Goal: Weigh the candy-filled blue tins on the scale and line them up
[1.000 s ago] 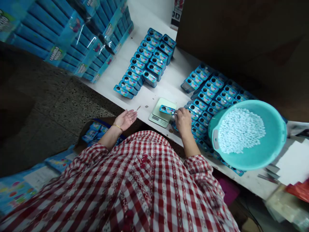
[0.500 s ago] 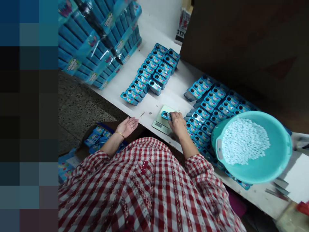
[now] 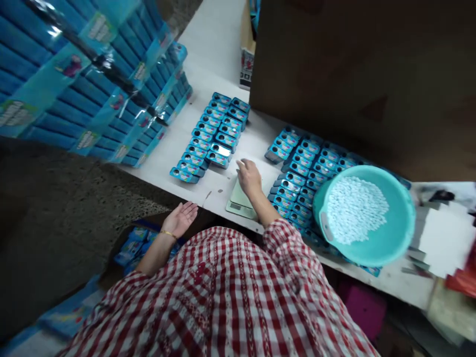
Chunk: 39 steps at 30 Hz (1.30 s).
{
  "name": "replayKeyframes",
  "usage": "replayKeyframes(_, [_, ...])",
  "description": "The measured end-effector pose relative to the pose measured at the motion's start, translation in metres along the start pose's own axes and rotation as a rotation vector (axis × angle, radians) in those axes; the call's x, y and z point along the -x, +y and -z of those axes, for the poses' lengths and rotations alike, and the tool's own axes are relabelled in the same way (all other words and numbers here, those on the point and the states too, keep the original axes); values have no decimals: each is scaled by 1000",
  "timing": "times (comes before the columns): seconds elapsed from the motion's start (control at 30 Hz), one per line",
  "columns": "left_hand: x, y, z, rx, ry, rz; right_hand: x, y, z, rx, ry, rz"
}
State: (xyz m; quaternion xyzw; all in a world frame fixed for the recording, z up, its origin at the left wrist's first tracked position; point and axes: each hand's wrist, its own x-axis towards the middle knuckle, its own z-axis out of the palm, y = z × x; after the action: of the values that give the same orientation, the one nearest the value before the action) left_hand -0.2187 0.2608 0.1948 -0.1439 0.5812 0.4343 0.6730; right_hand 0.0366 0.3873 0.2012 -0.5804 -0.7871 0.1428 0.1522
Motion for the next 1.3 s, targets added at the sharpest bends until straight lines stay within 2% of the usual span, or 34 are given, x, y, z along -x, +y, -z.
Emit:
replayKeyframes(0.07, [-5,-3,-3,-39,8,20,47,39,45,79,178,-101])
replayKeyframes(0.13, [-11,-7,-10,-89,11,50,92,77,92,184,364,-287])
replayKeyframes(0.2, [-17,-13,-24,-149,-14,87,122,106,128,208,414,-361])
replayKeyframes(0.27, [-22,-21,-42,-205,-71,113,128,121,145,225,439,-385])
replayKeyframes(0.3, [-23,-25,-52,-224,-106,115,122,123,145,218,440,-381])
replayKeyframes(0.37, [-24,-34,-71,-244,-158,102,95,119,131,181,409,-349])
replayKeyframes(0.47, [-19,-48,-91,-261,-191,82,35,108,87,151,227,-290])
replayKeyframes(0.57, [-10,-60,-92,-269,-204,81,-15,107,44,238,67,-330])
replayKeyframes(0.67, [-2,-64,-80,-241,-166,71,-38,117,22,315,-13,-277])
replayKeyframes(0.77, [1,-62,-62,-212,-84,61,-35,121,23,357,-11,-169])
replayKeyframes(0.83, [-1,-60,-53,-201,-50,59,-21,111,32,388,-8,-85])
replayKeyframes(0.97, [-9,-55,-50,-210,-39,64,25,63,52,438,-105,146])
replayKeyframes(1.07, [-15,-52,-60,-226,-69,62,55,25,47,430,-215,276])
replayKeyframes(1.2, [-16,-46,-71,-236,-117,41,68,7,24,354,-303,288])
replayKeyframes(1.3, [-17,-42,-67,-231,-104,26,71,14,28,236,-222,224])
